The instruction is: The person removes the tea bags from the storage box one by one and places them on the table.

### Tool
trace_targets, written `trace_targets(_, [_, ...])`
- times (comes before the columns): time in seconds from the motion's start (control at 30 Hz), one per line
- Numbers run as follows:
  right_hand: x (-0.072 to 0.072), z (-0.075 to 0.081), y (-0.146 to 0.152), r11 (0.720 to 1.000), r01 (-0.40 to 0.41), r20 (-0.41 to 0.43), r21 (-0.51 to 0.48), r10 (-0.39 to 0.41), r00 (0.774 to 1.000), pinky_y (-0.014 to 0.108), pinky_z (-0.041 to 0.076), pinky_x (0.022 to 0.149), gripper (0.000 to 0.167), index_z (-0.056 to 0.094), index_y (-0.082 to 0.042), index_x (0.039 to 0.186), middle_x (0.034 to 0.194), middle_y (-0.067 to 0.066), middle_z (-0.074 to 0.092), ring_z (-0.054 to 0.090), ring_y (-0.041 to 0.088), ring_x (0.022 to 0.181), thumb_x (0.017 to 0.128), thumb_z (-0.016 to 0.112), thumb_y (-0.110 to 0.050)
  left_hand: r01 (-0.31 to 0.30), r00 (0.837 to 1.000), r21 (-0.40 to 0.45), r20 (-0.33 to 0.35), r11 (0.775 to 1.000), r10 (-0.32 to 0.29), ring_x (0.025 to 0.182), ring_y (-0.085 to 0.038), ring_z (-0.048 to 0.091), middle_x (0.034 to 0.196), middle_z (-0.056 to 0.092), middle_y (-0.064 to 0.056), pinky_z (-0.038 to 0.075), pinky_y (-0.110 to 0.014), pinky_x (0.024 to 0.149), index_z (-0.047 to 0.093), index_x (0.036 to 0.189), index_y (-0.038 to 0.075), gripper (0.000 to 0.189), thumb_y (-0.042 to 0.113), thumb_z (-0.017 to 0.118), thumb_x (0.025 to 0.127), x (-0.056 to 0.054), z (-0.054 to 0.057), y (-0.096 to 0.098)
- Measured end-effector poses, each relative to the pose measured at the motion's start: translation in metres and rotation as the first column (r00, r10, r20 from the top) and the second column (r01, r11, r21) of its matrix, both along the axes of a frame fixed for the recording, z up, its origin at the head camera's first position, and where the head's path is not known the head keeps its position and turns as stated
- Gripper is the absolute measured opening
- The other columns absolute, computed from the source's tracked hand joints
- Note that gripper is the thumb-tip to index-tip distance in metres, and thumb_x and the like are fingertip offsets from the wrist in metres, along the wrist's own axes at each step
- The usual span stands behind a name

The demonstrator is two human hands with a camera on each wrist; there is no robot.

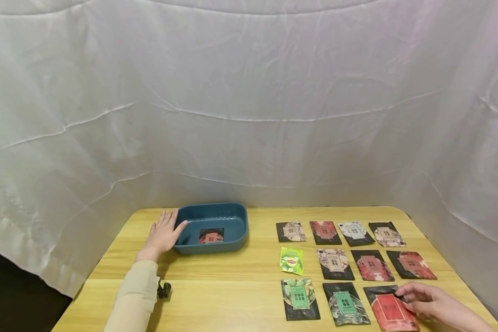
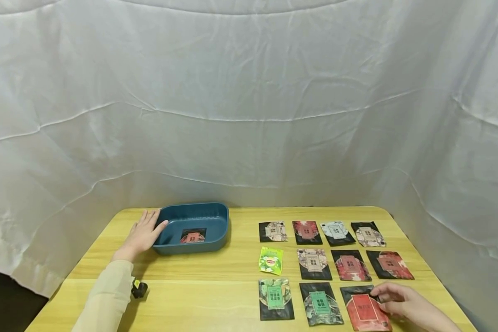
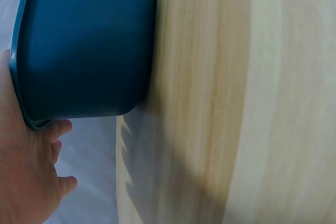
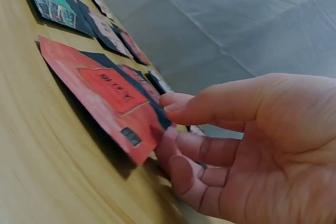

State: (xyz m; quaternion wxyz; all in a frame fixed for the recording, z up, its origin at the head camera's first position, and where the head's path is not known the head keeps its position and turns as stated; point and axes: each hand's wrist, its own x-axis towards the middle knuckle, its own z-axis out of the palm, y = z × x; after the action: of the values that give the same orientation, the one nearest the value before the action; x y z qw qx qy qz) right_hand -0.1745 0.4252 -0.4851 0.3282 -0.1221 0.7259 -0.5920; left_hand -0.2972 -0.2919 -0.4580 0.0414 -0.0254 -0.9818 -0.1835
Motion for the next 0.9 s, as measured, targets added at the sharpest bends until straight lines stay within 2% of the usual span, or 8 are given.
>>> trace_targets(0.07, [0.001, 0.003, 0.0, 0.996, 0.029, -0.029, 0.083, -0.027, 0.999, 0.026, 0.046, 0.065, 0.024, 0.059, 0.001, 0.118, 0.102, -0.001, 0.065, 0.056, 0.011, 0.077, 0.102, 0.046, -0.01, -0.001, 1.0, -0.002, -0.001, 1.0, 0.001, 0.149, -0.046, 0.001, 0.16, 0.017, -0.028, 0.007, -0.072, 0.113, 0.01, 0.157, 0.005, 0.074, 0.051, 0.032, 0.103, 0.0, 0.0, 0.0])
trace_targets(0.2, [0.005, 0.008, 0.002, 0.977, 0.083, -0.063, 0.197, -0.072, 0.995, 0.025, 0.046, 0.065, 0.036, 0.05, 0.015, 0.119, 0.101, -0.001, 0.064, 0.055, 0.009, 0.077, 0.102, 0.049, -0.016, -0.002, 1.0, 0.001, 0.002, 1.0, 0.002, 0.15, -0.046, 0.0, 0.16, 0.016, -0.027, 0.007, -0.072, 0.114, 0.009, 0.158, 0.006, 0.076, 0.055, 0.029, 0.103, 0.0, -0.001, 0.0])
trace_targets(0.37, [0.006, 0.016, 0.004, 0.952, 0.145, -0.071, 0.27, -0.131, 0.989, 0.03, 0.049, 0.066, 0.043, 0.049, 0.013, 0.122, 0.097, 0.0, 0.061, 0.056, 0.012, 0.077, 0.103, 0.048, -0.025, -0.001, 1.0, 0.006, 0.001, 1.0, 0.001, 0.15, -0.046, 0.0, 0.16, 0.016, -0.027, 0.007, -0.072, 0.114, 0.009, 0.158, 0.006, 0.077, 0.057, 0.027, 0.102, 0.0, -0.001, -0.001])
trace_targets(0.43, [0.003, 0.02, 0.004, 0.945, 0.161, -0.082, 0.285, -0.144, 0.986, 0.032, 0.049, 0.067, 0.044, 0.049, 0.01, 0.125, 0.1, 0.0, 0.061, 0.056, 0.012, 0.08, 0.103, 0.046, -0.028, -0.002, 1.0, 0.006, -0.001, 1.0, 0.002, 0.15, -0.046, 0.001, 0.16, 0.016, -0.027, 0.007, -0.072, 0.114, 0.01, 0.158, 0.006, 0.077, 0.057, 0.027, 0.102, 0.0, -0.001, -0.001])
trace_targets(0.6, [-0.005, 0.03, -0.002, 0.952, 0.154, -0.122, 0.266, -0.125, 0.985, 0.036, 0.054, 0.077, 0.047, 0.043, 0.012, 0.132, 0.113, -0.002, 0.064, 0.064, 0.003, 0.093, 0.105, 0.043, -0.027, -0.005, 1.0, 0.005, -0.002, 1.0, 0.005, 0.15, -0.046, 0.001, 0.16, 0.016, -0.027, 0.007, -0.072, 0.113, 0.01, 0.158, 0.006, 0.078, 0.058, 0.027, 0.102, 0.0, 0.0, 0.0])
trace_targets(0.77, [-0.014, 0.04, -0.023, 0.959, 0.131, -0.156, 0.252, -0.094, 0.983, 0.029, 0.05, 0.07, 0.049, 0.04, 0.011, 0.135, 0.102, 0.0, 0.06, 0.06, 0.007, 0.085, 0.105, 0.042, -0.027, -0.002, 1.0, -0.002, -0.004, 1.0, 0.002, 0.15, -0.046, 0.002, 0.16, 0.017, -0.027, 0.008, -0.072, 0.113, 0.01, 0.157, 0.006, 0.078, 0.058, 0.027, 0.102, 0.0, -0.001, 0.0])
trace_targets(0.83, [-0.019, 0.044, -0.033, 0.963, 0.114, -0.181, 0.243, -0.071, 0.981, 0.027, 0.05, 0.071, 0.048, 0.041, 0.011, 0.135, 0.103, 0.002, 0.061, 0.061, 0.01, 0.086, 0.105, 0.043, -0.026, -0.001, 1.0, -0.001, -0.003, 1.0, 0.001, 0.15, -0.046, 0.002, 0.16, 0.017, -0.027, 0.008, -0.072, 0.113, 0.01, 0.157, 0.006, 0.078, 0.058, 0.027, 0.102, 0.0, -0.001, 0.0])
trace_targets(0.9, [-0.023, 0.048, -0.044, 0.965, 0.105, -0.22, 0.242, -0.051, 0.974, 0.026, 0.053, 0.076, 0.047, 0.043, 0.009, 0.136, 0.113, 0.004, 0.064, 0.064, 0.009, 0.094, 0.104, 0.044, -0.025, -0.002, 1.0, 0.004, -0.002, 1.0, 0.002, 0.15, -0.046, 0.001, 0.16, 0.016, -0.027, 0.007, -0.072, 0.113, 0.01, 0.158, 0.006, 0.078, 0.058, 0.027, 0.102, 0.0, -0.001, 0.0])
